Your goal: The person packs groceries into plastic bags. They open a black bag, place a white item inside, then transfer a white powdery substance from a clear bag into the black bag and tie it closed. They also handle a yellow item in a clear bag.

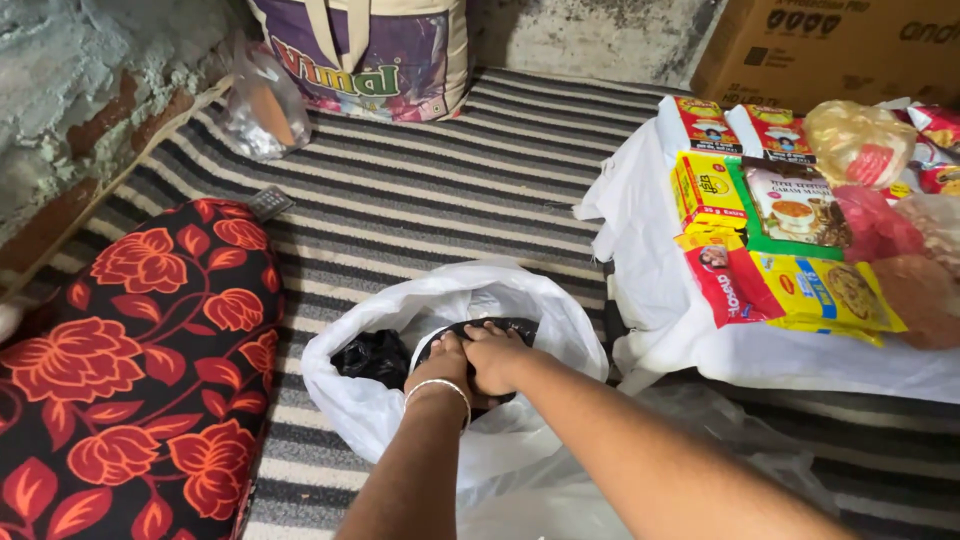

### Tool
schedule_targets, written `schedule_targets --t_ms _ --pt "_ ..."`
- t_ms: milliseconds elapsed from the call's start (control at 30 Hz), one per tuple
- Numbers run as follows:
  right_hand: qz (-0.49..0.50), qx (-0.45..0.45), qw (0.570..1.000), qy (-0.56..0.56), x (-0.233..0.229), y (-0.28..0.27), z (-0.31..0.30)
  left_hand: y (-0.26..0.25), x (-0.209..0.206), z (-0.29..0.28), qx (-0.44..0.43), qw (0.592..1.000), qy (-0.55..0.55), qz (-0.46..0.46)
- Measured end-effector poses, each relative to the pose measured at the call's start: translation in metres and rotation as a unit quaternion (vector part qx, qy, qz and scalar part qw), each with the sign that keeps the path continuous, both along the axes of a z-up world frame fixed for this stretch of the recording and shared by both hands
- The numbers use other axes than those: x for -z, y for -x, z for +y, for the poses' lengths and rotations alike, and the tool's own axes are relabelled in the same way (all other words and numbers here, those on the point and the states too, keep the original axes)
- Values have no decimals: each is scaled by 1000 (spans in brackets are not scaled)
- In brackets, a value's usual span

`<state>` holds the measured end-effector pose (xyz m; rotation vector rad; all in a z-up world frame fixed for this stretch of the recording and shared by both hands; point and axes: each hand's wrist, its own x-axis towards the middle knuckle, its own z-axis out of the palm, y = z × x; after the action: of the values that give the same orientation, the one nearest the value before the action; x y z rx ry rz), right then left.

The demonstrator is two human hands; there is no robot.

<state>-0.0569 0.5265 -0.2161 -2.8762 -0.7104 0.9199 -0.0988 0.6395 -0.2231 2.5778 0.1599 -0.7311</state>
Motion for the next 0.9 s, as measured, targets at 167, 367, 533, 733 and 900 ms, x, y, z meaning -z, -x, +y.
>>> schedule_targets --t_ms 167,367,533,733,900 --pt "-44 -13 999 29 -28 23 4 16 -20 -9 -41 998 -44 -30" --pt "-116 28 992 -28 -30 45 -2 27 -2 -19 -64 989 -74 -111" --pt "-137 29 990 -36 -47 64 -5 44 -10 -29 -64 978 -133 -148" --pt "-137 21 990 -39 -61 76 -10 48 -10 -36 -74 973 -165 -144" --pt "-137 -2 989 -47 -48 70 -14 45 6 -38 -76 970 -177 -148"
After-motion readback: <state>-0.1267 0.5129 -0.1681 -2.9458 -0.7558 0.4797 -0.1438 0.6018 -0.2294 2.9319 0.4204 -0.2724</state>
